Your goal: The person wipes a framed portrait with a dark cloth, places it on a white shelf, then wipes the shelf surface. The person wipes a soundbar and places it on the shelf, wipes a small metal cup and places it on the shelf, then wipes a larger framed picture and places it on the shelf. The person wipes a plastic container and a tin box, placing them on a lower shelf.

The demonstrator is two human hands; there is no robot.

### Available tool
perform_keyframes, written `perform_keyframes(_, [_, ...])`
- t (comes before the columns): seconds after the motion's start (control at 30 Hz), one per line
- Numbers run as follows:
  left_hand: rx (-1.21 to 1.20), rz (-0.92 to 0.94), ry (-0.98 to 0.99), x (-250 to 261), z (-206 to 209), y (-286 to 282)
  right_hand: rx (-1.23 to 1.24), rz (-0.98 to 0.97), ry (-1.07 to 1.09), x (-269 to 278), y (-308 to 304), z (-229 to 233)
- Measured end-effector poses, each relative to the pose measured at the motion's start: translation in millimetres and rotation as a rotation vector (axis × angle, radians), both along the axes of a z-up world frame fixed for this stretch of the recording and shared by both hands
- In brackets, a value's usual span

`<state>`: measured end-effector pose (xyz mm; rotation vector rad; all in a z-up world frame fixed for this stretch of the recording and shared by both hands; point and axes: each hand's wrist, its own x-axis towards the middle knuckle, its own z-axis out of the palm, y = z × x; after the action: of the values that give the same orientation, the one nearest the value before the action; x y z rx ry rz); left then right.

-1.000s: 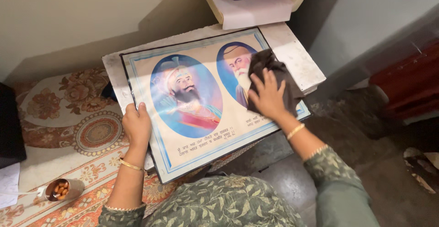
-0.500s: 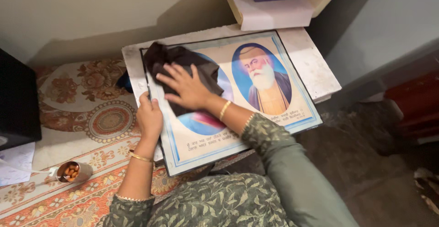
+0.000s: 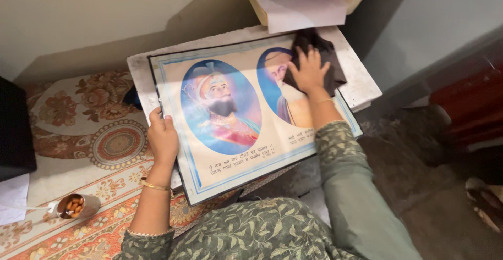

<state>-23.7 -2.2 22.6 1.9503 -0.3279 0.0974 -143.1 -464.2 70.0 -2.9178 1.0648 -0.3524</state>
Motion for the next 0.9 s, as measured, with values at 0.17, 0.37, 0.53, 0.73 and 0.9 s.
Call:
perform_keyframes(0.17, [0.017, -0.007, -0.052, -2, 1, 2, 0.011, -0.013, -0.029, -77, 22, 7])
perform_keyframes(0.37, [0.069, -0.009, -0.056, 0, -3, 2, -0.066, 0.206, -0.022, -96, 159, 5])
perform_keyframes(0.53, [0.049, -0.028, -0.118, 2, -13, 5, 0.03, 0.519, -0.081, -51, 286, 16])
perform_keyframes(0.73, [0.015, -0.033, -0.117, 4, -16, 7, 0.068, 0.836, -0.066, -64, 350, 30])
perform_keyframes(0.9, [-0.029, -0.051, -0.064, 4, -18, 9, 0.097, 0.728, -0.04, -127, 278, 27])
